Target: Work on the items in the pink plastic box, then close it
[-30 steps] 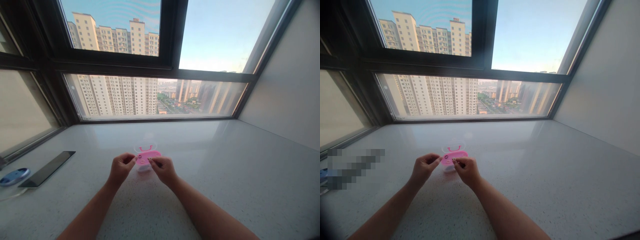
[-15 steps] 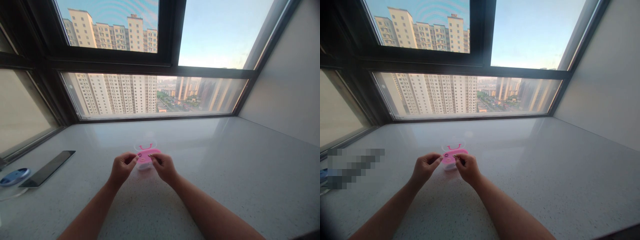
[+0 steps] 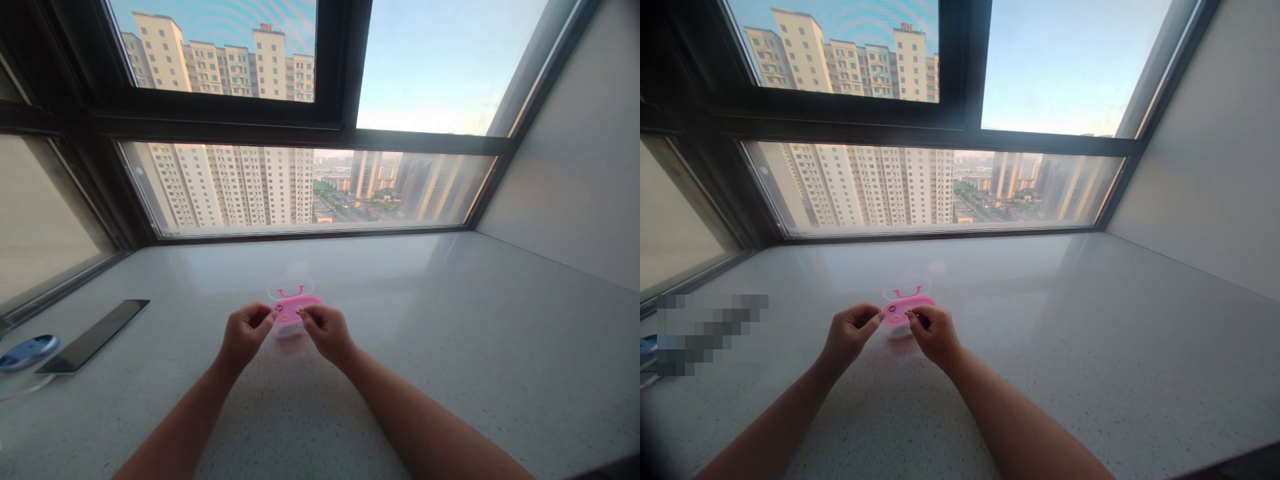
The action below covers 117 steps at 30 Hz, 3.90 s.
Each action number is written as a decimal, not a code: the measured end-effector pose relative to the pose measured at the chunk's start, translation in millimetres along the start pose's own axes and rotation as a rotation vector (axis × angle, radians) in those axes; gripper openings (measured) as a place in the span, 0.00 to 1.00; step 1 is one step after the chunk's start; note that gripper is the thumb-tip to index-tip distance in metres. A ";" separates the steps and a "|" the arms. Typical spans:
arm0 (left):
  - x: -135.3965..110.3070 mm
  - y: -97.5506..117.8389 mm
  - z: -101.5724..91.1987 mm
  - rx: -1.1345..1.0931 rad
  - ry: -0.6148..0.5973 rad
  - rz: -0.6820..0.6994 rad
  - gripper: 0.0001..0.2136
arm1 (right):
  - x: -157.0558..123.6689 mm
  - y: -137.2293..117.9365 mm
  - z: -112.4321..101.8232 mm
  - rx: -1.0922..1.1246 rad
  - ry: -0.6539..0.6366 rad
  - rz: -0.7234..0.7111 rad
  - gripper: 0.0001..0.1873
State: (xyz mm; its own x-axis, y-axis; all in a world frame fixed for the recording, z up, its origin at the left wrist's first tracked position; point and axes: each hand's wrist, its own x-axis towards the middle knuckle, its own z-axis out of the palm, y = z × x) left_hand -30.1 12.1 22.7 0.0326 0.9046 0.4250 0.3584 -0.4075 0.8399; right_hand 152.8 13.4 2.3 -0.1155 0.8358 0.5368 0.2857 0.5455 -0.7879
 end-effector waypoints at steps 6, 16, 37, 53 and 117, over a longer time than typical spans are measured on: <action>-0.5 1.1 0.9 0.004 -0.011 -0.015 0.09 | -0.3 0.9 0.3 -0.005 0.012 -0.005 0.14; -0.7 0.1 1.4 0.094 0.004 -0.045 0.12 | 0.2 0.7 0.7 0.000 0.003 0.009 0.14; -0.8 2.5 2.3 0.044 0.002 -0.038 0.13 | 0.2 -3.0 -0.9 -0.038 -0.033 -0.026 0.14; -1.3 0.5 2.6 0.018 -0.009 -0.037 0.12 | 0.4 -4.0 -1.4 -0.030 -0.024 -0.023 0.14; -3.6 -5.6 2.9 0.029 -0.033 -0.011 0.09 | 0.7 -5.2 -2.6 -0.016 -0.027 -0.011 0.13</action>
State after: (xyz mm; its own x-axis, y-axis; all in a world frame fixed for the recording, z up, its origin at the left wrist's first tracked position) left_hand -29.5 11.6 15.5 0.0591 0.9127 0.4043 0.3854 -0.3945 0.8342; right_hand 153.7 10.9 7.6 -0.1440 0.8312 0.5371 0.2991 0.5539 -0.7770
